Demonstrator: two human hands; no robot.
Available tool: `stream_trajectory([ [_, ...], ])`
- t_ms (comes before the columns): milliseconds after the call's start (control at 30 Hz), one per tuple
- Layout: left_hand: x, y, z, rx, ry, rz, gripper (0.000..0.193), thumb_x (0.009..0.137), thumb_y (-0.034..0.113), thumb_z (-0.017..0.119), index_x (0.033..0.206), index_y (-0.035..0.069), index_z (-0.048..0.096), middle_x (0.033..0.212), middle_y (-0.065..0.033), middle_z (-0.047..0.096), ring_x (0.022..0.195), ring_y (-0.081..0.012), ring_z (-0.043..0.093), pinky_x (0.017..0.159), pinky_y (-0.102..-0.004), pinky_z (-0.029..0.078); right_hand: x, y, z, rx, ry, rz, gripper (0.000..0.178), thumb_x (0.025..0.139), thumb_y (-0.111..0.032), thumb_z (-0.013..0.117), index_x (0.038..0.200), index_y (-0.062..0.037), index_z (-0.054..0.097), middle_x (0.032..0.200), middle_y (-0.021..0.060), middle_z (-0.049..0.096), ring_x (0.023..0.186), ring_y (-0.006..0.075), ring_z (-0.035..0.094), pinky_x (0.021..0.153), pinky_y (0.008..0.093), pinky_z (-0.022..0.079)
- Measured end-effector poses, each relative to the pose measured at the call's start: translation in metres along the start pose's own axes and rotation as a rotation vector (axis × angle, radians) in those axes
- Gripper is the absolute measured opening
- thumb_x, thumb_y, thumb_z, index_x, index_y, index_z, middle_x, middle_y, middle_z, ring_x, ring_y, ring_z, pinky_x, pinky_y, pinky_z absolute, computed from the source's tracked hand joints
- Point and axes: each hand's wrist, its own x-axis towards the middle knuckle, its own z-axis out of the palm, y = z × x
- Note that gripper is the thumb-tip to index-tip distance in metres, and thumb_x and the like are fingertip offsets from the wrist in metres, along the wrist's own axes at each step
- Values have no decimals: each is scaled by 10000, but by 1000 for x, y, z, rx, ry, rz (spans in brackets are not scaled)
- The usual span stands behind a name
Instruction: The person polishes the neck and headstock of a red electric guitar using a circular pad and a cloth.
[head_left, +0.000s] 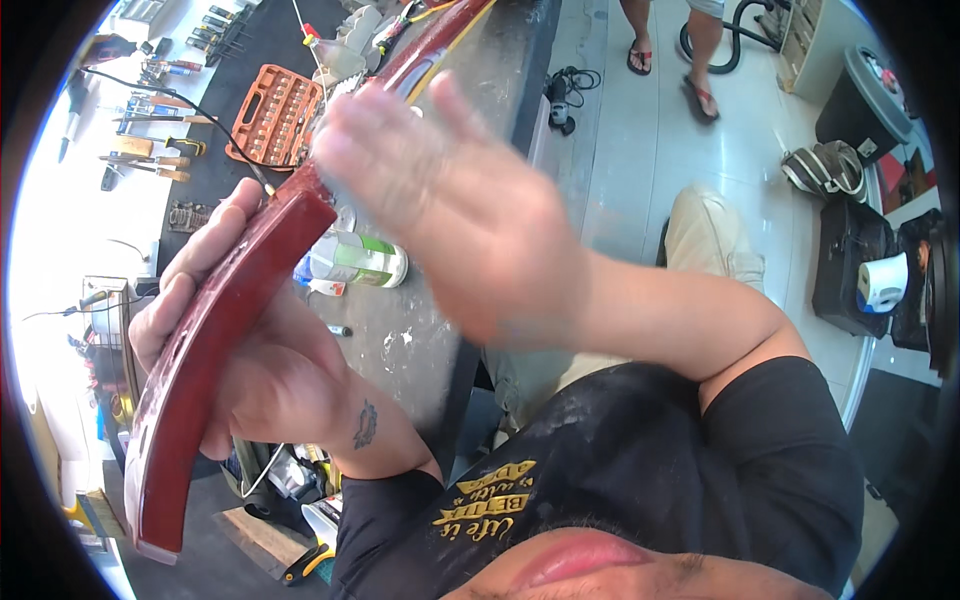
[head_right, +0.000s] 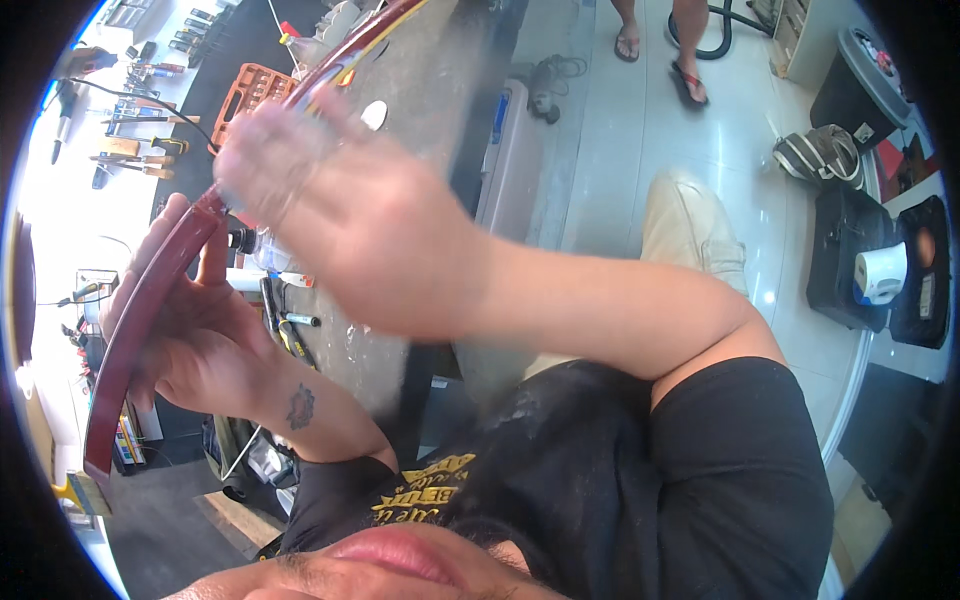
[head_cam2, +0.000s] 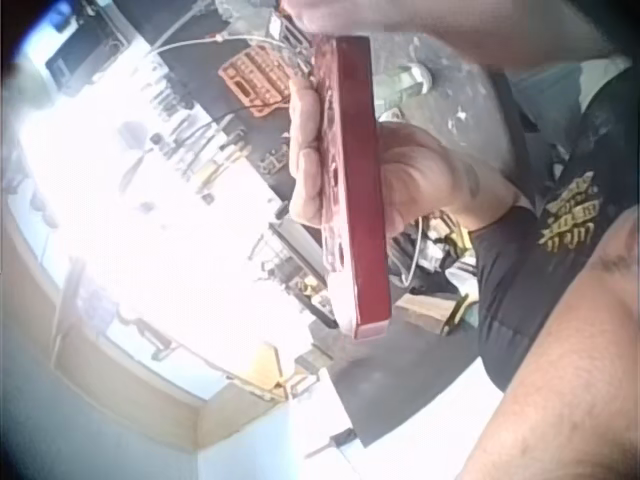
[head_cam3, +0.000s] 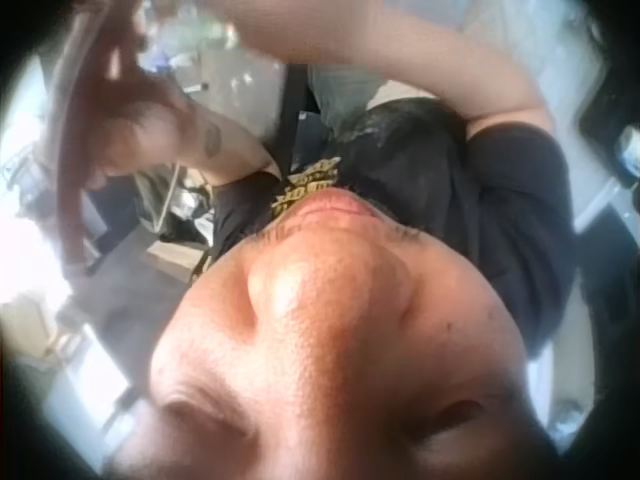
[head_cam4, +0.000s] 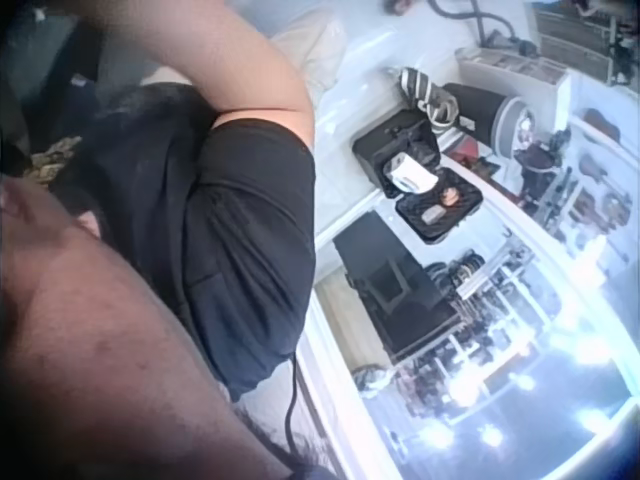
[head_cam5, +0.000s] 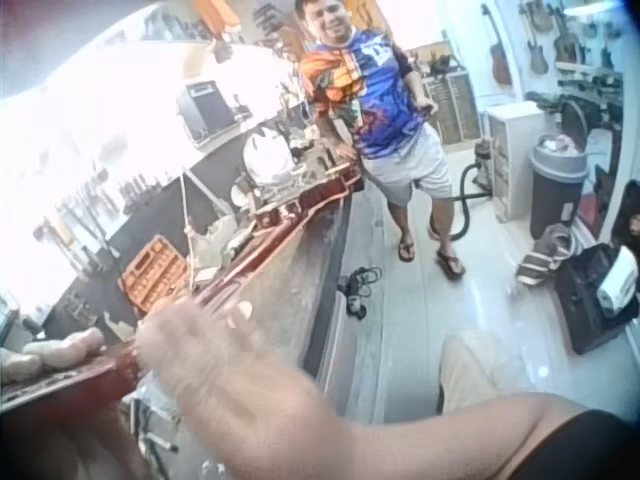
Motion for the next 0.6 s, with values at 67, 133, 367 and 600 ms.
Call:
stream_trajectory([
  [67,-3,2,-1,-15,-16,-14,801,949,693,575,1284,-31,654,1269,-387,653,1225,-488,664,928,-603,629,-1,0,-3,32,-1,-27,559,893,-144,654,1435,-10,614,1426,208,654,1360,377,611,1215,599,354],
  [133,-1,0,0,14,17,-15,819,956,700,560,1288,-43,654,1267,-383,657,1209,-484,675,924,-594,633,-1,3,-4,2,-43,-36,553,907,-165,652,1439,-20,614,1429,204,653,1358,383,610,1216,605,351],
  [367,-1,0,-1,-25,62,-36,854,963,714,546,1287,-70,652,1256,-390,657,1196,-478,683,930,-591,631,0,15,-2,-142,-65,-41,542,928,-173,628,1462,-81,614,1450,166,649,1395,349,585,1227,598,323],
  [600,-2,2,3,49,132,-16,885,949,731,552,1256,-92,654,1219,-412,658,1129,-501,705,894,-570,650,-5,2,-5,-120,-74,-42,523,962,-185,585,1472,-74,607,1463,134,647,1432,332,559,1226,661,267],
])
